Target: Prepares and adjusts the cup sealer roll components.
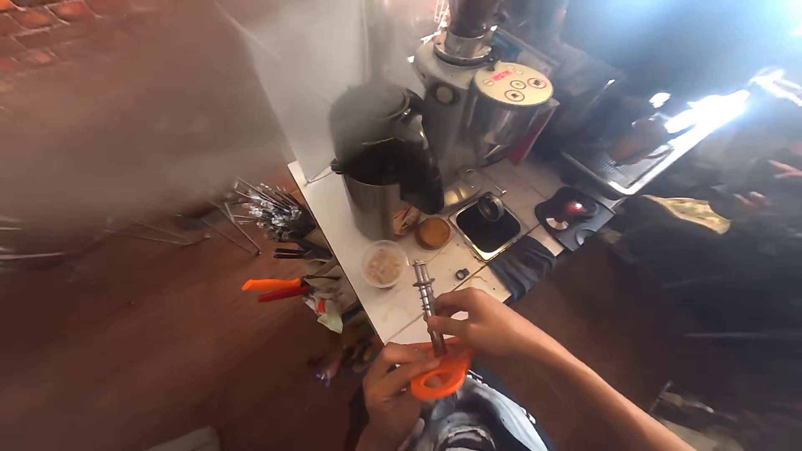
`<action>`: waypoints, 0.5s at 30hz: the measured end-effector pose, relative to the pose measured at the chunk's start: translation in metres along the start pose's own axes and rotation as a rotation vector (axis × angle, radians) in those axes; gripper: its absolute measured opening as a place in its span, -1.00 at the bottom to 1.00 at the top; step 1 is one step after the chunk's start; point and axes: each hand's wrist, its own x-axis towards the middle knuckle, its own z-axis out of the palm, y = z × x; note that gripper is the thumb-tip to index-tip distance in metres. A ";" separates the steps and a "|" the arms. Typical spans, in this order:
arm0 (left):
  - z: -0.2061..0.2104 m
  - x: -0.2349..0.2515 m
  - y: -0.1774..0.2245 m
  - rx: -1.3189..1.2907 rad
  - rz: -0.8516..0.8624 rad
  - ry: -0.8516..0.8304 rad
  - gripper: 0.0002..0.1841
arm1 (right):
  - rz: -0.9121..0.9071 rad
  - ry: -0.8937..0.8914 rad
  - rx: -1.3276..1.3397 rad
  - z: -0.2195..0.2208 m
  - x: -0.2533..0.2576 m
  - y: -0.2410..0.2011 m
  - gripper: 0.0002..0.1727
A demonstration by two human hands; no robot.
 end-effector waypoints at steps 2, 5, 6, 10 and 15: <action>0.003 0.010 0.012 -0.018 0.029 -0.005 -0.83 | -0.074 -0.027 -0.037 -0.011 -0.014 -0.002 -0.62; 0.015 0.022 0.023 -0.042 0.071 -0.029 -0.83 | -0.181 -0.124 -0.093 -0.019 -0.034 -0.003 -0.59; 0.019 0.024 0.024 -0.073 0.053 -0.036 -0.86 | -0.172 -0.163 -0.118 -0.022 -0.040 -0.004 -0.58; 0.038 0.023 0.026 -0.313 -0.184 -0.063 -0.86 | -0.112 -0.281 -0.158 -0.044 -0.064 0.001 -0.57; 0.051 0.017 0.027 -0.441 -0.281 -0.149 -0.86 | 0.008 -0.183 0.078 -0.031 -0.102 0.029 -0.45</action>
